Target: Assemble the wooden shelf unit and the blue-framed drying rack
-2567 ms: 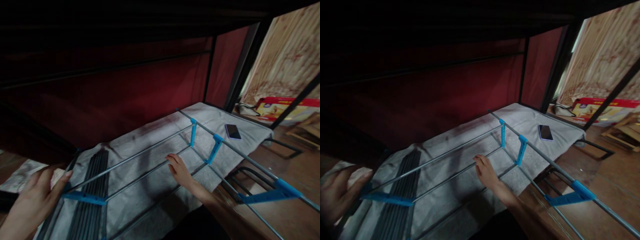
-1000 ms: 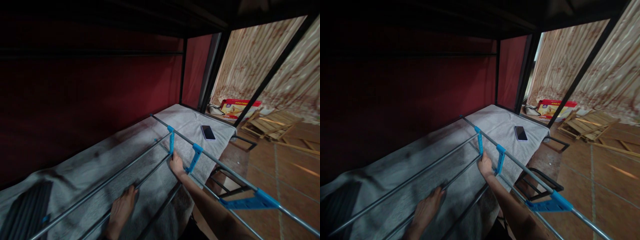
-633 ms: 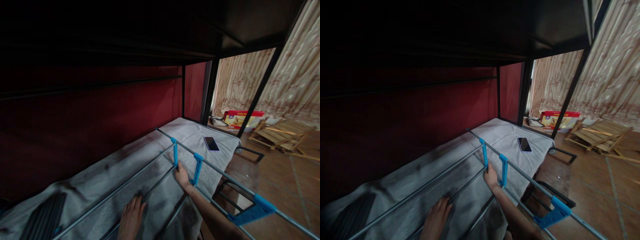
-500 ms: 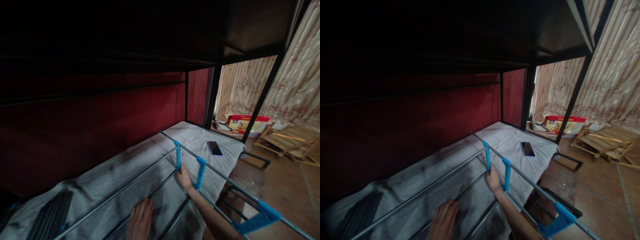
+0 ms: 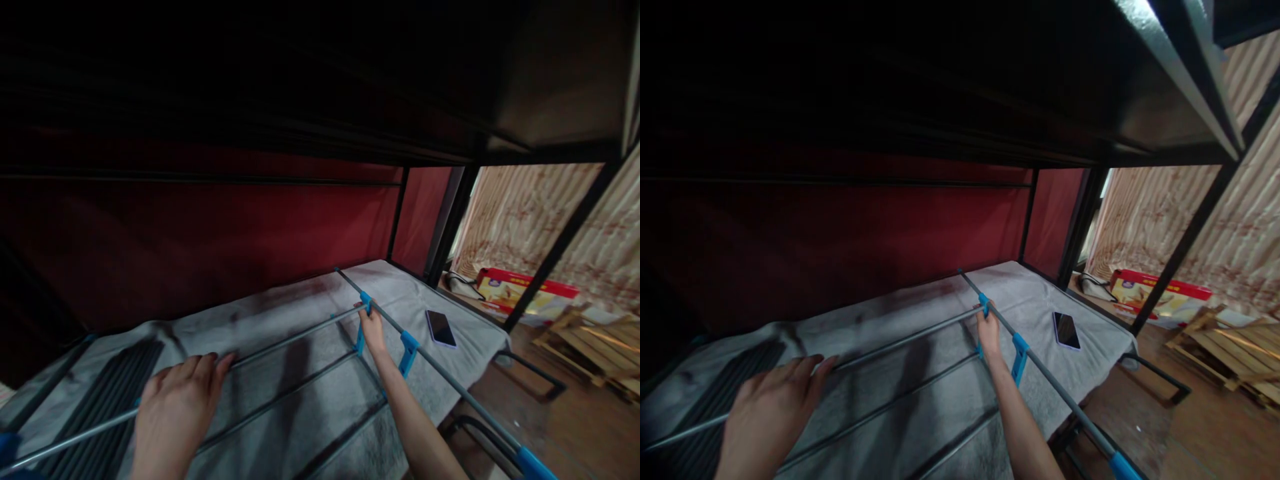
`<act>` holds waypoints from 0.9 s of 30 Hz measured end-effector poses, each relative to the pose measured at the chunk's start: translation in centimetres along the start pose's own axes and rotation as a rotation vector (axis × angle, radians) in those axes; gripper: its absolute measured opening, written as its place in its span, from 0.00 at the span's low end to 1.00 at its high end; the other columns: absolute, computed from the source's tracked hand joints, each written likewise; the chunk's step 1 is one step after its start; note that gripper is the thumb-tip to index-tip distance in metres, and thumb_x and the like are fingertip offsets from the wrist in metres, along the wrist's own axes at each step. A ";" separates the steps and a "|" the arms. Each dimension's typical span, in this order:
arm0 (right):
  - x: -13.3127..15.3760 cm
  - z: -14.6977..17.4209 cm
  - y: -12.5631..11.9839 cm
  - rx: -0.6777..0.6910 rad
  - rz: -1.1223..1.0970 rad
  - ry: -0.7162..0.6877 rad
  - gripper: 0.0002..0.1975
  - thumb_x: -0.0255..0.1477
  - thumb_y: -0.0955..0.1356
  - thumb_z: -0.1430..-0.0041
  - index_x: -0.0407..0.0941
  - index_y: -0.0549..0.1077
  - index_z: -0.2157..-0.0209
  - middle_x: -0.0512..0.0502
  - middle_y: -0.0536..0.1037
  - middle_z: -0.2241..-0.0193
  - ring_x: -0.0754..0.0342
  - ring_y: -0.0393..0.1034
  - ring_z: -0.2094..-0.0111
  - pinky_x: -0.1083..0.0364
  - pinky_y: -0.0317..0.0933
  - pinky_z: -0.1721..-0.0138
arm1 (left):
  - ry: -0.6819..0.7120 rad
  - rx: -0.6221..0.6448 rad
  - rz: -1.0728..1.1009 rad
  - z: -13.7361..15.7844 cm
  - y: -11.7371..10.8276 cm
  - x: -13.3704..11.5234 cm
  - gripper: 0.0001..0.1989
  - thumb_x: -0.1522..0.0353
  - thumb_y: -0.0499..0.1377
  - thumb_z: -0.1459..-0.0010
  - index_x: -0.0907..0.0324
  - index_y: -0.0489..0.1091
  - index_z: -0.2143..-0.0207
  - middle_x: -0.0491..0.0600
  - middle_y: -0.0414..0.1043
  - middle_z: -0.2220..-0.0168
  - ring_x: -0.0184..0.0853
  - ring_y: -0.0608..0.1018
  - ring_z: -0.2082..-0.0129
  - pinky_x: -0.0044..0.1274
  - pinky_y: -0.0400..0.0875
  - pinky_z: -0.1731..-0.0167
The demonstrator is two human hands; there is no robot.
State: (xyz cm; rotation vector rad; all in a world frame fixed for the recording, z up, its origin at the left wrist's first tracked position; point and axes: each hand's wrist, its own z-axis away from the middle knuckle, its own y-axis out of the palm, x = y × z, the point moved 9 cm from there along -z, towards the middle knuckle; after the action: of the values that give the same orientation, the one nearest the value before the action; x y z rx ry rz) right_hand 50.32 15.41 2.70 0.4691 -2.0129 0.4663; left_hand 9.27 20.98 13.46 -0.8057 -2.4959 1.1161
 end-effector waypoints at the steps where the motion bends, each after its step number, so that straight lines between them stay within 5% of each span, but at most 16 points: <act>1: -0.1 0.0 0.1 0.012 0.001 0.009 0.15 0.39 0.62 0.38 0.47 0.75 0.58 0.43 0.81 0.57 0.47 0.74 0.52 0.49 0.65 0.44 | -0.036 0.031 -0.072 0.4 0.4 1.2 0.27 0.54 0.42 0.31 0.57 0.71 0.72 0.57 0.75 0.73 0.48 0.76 0.69 0.34 0.62 0.66; 4: -0.3 0.0 0.5 0.035 0.029 0.014 0.16 0.41 0.61 0.36 0.46 0.73 0.58 0.41 0.80 0.55 0.47 0.73 0.52 0.49 0.64 0.44 | -0.122 0.116 -0.273 1.3 1.9 4.2 0.29 0.52 0.40 0.32 0.56 0.70 0.76 0.56 0.73 0.77 0.45 0.76 0.73 0.31 0.63 0.69; 9: -0.7 0.3 0.8 0.005 0.083 0.043 0.16 0.40 0.58 0.35 0.46 0.70 0.63 0.41 0.79 0.63 0.47 0.73 0.59 0.50 0.68 0.53 | -0.256 0.248 -0.284 2.0 4.1 6.7 0.28 0.52 0.45 0.35 0.56 0.76 0.75 0.56 0.74 0.79 0.46 0.77 0.75 0.27 0.62 0.76; 15: -1.5 0.4 0.7 -0.049 0.094 0.074 0.15 0.40 0.59 0.37 0.47 0.70 0.64 0.41 0.78 0.64 0.45 0.71 0.57 0.48 0.66 0.52 | -0.313 0.471 -0.231 2.2 5.2 7.3 0.23 0.56 0.49 0.36 0.55 0.82 0.61 0.56 0.77 0.77 0.48 0.79 0.75 0.30 0.68 0.75; 20: -1.4 0.5 0.6 -0.100 0.115 0.054 0.17 0.43 0.58 0.36 0.46 0.69 0.65 0.41 0.78 0.64 0.47 0.71 0.60 0.50 0.65 0.52 | -0.253 0.587 -0.224 2.8 6.9 8.0 0.24 0.62 0.53 0.39 0.54 0.76 0.44 0.54 0.80 0.74 0.51 0.81 0.73 0.34 0.71 0.73; 23: -1.3 0.5 0.6 -0.109 0.090 0.050 0.19 0.46 0.60 0.37 0.46 0.70 0.64 0.40 0.78 0.62 0.47 0.71 0.58 0.48 0.64 0.48 | -0.271 0.497 -0.229 2.6 7.0 7.9 0.22 0.60 0.50 0.37 0.57 0.80 0.52 0.56 0.77 0.77 0.51 0.81 0.74 0.34 0.70 0.74; 27: -1.7 0.2 -0.4 -0.103 0.056 0.080 0.21 0.49 0.63 0.44 0.45 0.71 0.69 0.40 0.77 0.66 0.44 0.70 0.58 0.45 0.62 0.49 | -0.331 0.206 -0.194 1.8 4.0 5.8 0.29 0.57 0.44 0.31 0.61 0.76 0.74 0.60 0.75 0.76 0.49 0.80 0.70 0.35 0.70 0.67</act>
State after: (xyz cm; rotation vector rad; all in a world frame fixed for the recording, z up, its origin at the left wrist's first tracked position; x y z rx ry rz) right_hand 51.13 15.15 1.19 0.3267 -1.9662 0.4069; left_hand 5.28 25.53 9.46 -0.3362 -2.5861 1.5046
